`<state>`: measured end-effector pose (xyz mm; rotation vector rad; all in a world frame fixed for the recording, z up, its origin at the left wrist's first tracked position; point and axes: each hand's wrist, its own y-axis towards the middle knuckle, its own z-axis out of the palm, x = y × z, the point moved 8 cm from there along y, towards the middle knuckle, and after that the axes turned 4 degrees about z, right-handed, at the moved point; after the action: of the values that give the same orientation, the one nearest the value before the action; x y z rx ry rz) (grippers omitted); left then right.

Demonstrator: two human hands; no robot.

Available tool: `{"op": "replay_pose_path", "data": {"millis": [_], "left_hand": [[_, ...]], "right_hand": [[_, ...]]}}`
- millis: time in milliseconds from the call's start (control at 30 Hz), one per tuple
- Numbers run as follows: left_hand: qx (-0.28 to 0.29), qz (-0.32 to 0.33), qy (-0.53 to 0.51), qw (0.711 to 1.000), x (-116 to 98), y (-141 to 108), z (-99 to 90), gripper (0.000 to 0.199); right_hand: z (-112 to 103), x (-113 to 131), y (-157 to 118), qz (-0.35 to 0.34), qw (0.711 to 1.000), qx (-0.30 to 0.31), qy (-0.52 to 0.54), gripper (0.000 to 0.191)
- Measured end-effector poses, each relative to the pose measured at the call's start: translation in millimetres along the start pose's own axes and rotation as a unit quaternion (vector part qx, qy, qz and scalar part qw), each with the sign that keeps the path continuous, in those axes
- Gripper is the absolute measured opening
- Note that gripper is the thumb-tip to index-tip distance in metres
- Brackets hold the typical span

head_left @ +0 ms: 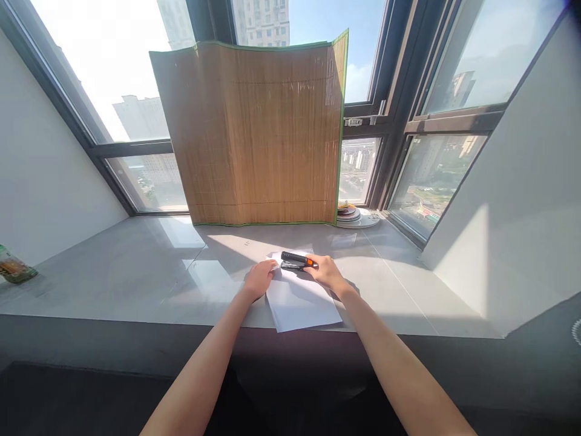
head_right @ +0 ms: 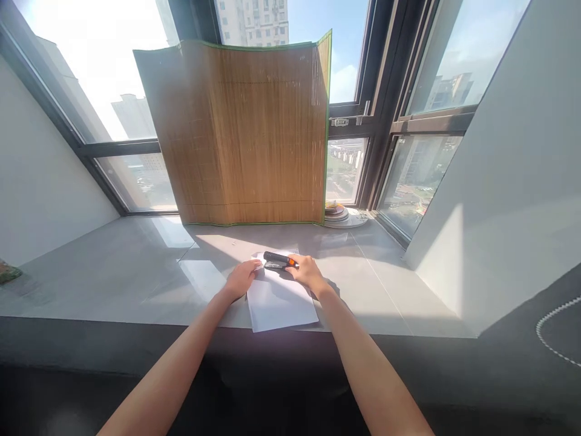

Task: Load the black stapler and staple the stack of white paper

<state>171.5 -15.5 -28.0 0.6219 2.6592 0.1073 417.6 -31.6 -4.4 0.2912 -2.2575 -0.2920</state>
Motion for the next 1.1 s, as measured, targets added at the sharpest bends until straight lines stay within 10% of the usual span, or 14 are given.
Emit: {"op": "replay_pose_path", "data": {"millis": [400,733,1100], "left_hand": [[-0.015,0.010,-0.033,0.999,-8,-8,-9.5,0.053],[-0.029,0.012,-0.012,0.999,-8,-5,-9.0,0.047],[-0.022,0.011,-0.007,1.000,-7,-4,-8.7,0.046]], "right_hand": [[10,-8,2,0.005,0.986,0.046,0.161,0.029],[-19,-18,13,0.012,0.986,-0.086,0.142,0.014],[-14,-27,11,0.032,0.982,-0.078,0.170,0.015]]}}
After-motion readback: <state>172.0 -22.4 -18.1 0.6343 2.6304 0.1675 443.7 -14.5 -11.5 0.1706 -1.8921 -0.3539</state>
